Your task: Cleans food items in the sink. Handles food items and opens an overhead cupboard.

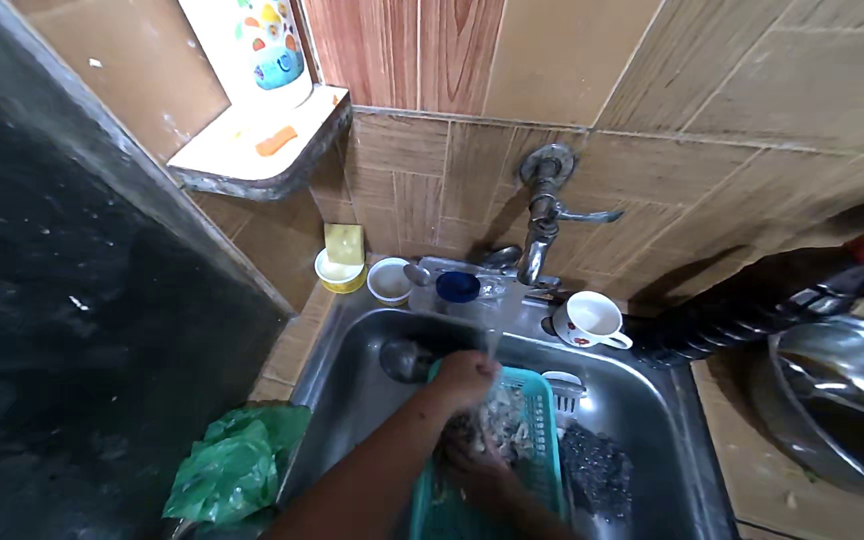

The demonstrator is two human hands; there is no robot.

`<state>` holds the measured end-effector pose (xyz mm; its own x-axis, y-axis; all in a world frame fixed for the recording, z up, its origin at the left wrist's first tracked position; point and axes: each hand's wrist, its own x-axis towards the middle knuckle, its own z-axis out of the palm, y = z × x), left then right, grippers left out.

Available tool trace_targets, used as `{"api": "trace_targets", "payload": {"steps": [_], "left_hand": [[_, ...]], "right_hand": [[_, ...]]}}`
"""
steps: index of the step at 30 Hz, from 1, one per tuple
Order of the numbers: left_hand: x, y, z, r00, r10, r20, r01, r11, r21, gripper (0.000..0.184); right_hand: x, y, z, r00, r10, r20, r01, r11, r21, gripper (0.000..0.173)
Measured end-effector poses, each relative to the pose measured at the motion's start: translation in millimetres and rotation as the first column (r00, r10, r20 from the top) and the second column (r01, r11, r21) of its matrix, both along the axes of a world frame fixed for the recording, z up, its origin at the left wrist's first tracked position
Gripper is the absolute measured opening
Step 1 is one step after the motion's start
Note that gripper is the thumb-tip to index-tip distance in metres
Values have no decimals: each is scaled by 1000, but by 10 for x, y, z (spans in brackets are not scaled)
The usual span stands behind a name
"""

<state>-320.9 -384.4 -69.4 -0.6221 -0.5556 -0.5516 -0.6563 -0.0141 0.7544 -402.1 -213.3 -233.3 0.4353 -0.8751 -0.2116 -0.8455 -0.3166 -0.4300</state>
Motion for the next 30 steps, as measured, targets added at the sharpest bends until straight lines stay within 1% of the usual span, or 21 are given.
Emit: {"api": "trace_targets", "payload": {"steps": [2, 3, 5, 6, 9, 11, 13, 15, 16, 20, 23, 24, 25, 27, 29, 30], "left_hand": [[0, -6, 5, 1000, 8, -9, -8, 1000, -7, 37], [-4, -8, 10, 1000, 18, -12, -18, 1000, -1, 37], [-7, 5, 14, 999, 25, -20, -25, 1000, 9, 37], [-5, 12, 23, 1000, 19, -22, -19, 1000, 11, 37], [-9, 32, 16, 999, 3, -36, -3, 1000, 15, 36], [-8, 42, 17, 999, 15, -43, -14, 1000, 27, 33], [-11, 47, 1, 998, 27, -56, -25, 999, 40, 34], [-28, 50, -7, 997, 36, -61, -32, 998, 56, 36], [-41, 52, 4, 997, 41, -60, -37, 998, 60, 37], [-49, 49, 56, 998, 45, -49, -42, 998, 52, 34], [-30, 40, 45, 996, 64, -69, -61, 997, 45, 32], [-19, 31, 36, 995, 64, -75, -61, 998, 36, 32], [-5, 21, 29, 995, 61, -78, -60, 998, 26, 31], [17, 3, 7, 996, 62, -66, -61, 998, 23, 32], [17, -23, -43, 998, 62, -8, -61, 997, 38, 36], [16, -41, -77, 997, 62, 41, -64, 996, 55, 38]], "right_hand": [[-52, -229, 106, 976, -213, -51, 212, 977, -23, 40], [-85, -347, 173, 948, -287, -138, 289, 957, -5, 45], [-186, -576, 348, 885, -357, -300, 420, 889, 181, 58], [-240, -664, 414, 856, -378, -352, 472, 850, 235, 60], [-381, -791, 569, 792, -495, -357, 596, 755, 275, 57], [-425, -871, 757, 755, -555, -349, 653, 678, 337, 55], [-485, -926, 966, 755, -579, -306, 654, 632, 416, 58], [-560, -927, 1096, 739, -642, -204, 647, 592, 481, 62], [-582, -915, 1142, 732, -664, -150, 636, 588, 499, 61], [-536, -913, 1327, 770, -634, -79, 574, 632, 521, 39], [-510, -969, 1268, 776, -630, -11, 530, 643, 553, 35], [-494, -1005, 1230, 784, -620, 5, 512, 651, 560, 37], [-451, -1052, 1215, 793, -609, -28, 520, 651, 553, 45], [-293, -1134, 1107, 771, -616, -161, 609, 639, 470, 57], [-102, -1131, 869, 731, -649, -210, 674, 641, 367, 67], [-12, -1096, 777, 745, -630, -219, 663, 661, 352, 73]]}}
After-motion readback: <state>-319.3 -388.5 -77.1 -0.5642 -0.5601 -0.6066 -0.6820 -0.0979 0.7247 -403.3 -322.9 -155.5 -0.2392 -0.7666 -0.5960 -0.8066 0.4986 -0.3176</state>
